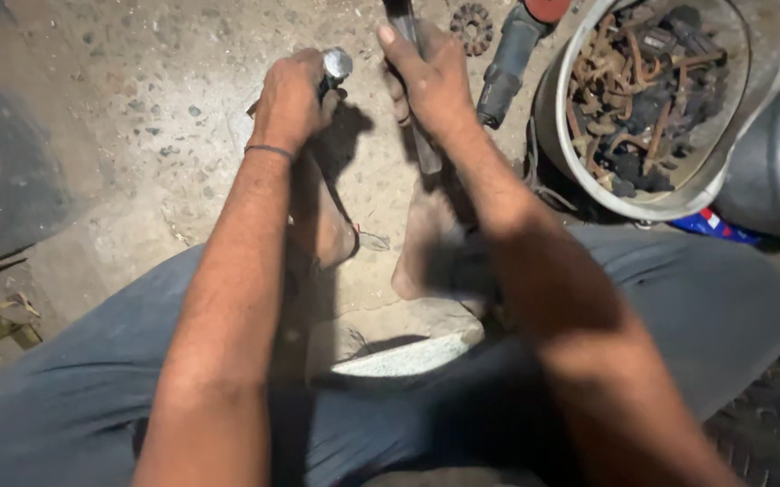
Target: The person sits on the workshop floor and uses an angle grinder to grind rusted metal pieces, producing sparks. They then hammer a metal piece on a heavy plate, sort through a bucket of rusted metal parts, and resume grinding more pieces.
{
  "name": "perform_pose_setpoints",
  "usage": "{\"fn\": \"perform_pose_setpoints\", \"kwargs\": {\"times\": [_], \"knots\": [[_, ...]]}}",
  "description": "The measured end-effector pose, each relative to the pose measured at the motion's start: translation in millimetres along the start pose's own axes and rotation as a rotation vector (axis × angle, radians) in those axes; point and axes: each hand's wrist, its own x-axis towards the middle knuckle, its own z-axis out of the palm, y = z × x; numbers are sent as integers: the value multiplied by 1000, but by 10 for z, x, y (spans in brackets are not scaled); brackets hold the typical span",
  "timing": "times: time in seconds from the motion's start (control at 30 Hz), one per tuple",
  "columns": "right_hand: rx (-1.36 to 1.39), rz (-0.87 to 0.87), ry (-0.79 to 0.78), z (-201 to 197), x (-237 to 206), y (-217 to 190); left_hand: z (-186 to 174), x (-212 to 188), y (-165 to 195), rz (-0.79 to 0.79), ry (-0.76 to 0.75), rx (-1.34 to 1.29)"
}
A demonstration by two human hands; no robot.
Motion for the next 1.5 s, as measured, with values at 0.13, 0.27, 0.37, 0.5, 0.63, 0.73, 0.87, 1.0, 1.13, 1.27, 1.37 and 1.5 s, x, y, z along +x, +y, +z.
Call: {"fn": "perform_pose_setpoints", "kwargs": {"times": [0.13,0.27,0.37,0.5,0.63,0.73,0.87,1.0,1.13,1.27,1.37,1.5], "knots": [[-52,-12,-30,185,-313,-180,-21,14,20,-8,3,-11],[-251,-56,-7,365,-459,-193,-37,6,23,-54,6,-32],[-321,8,61,282,-408,-323,-21,-3,12,-52,14,-50],[-163,-138,53,119,-377,-524,33,-14,-16,-85,22,-41],[-62,-413,74,331,-435,-449,36,-23,-38,-82,10,-49],[-298,-218,86,407,-452,-323,9,-34,-29,-30,21,-68],[-426,29,75,225,-397,-365,3,-51,-33,-80,15,-67],[-255,-275,72,124,-318,-584,30,-67,-83,-143,22,-51],[-56,-372,64,407,-406,-561,46,-76,-91,-88,55,-64],[-436,-75,42,538,-496,-399,10,-117,-82,-105,56,-57],[-348,122,40,421,-442,-478,0,-123,-86,-118,54,-82],[-294,-340,88,236,-384,-833,24,-102,-121,-156,79,-75]]}}
